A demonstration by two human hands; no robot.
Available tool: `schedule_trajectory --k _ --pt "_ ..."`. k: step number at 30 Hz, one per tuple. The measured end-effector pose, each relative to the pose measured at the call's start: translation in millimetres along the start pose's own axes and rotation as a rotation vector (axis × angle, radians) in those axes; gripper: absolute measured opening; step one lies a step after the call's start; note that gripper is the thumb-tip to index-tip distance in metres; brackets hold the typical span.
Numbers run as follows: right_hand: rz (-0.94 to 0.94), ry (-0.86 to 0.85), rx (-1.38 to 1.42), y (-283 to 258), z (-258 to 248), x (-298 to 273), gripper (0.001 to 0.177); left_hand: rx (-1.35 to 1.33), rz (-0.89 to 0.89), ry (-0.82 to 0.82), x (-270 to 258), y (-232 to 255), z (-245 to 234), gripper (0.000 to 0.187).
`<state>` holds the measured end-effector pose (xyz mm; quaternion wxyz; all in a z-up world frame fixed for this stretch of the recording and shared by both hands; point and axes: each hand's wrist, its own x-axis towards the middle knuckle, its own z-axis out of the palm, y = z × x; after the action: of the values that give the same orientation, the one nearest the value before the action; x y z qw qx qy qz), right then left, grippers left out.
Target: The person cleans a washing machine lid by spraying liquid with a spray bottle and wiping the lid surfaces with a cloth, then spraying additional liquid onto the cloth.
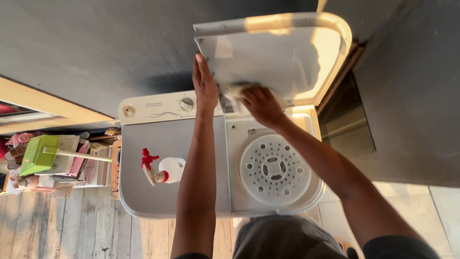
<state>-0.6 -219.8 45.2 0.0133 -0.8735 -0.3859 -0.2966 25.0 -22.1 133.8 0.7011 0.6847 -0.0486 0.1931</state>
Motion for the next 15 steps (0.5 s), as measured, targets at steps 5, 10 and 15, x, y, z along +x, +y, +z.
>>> schedule_trajectory --k 5,10,15 --pt "0.059 -0.146 0.026 40 24 -107 0.03 -0.054 0.013 0.026 4 4 5 0.071" --pt "0.264 -0.271 0.5 -1 67 -97 0.018 -0.044 0.025 0.047 -1 5 8 0.072" --pt "-0.123 -0.041 0.105 -77 90 -33 0.033 -0.04 -0.039 0.073 2 -7 1 0.071"
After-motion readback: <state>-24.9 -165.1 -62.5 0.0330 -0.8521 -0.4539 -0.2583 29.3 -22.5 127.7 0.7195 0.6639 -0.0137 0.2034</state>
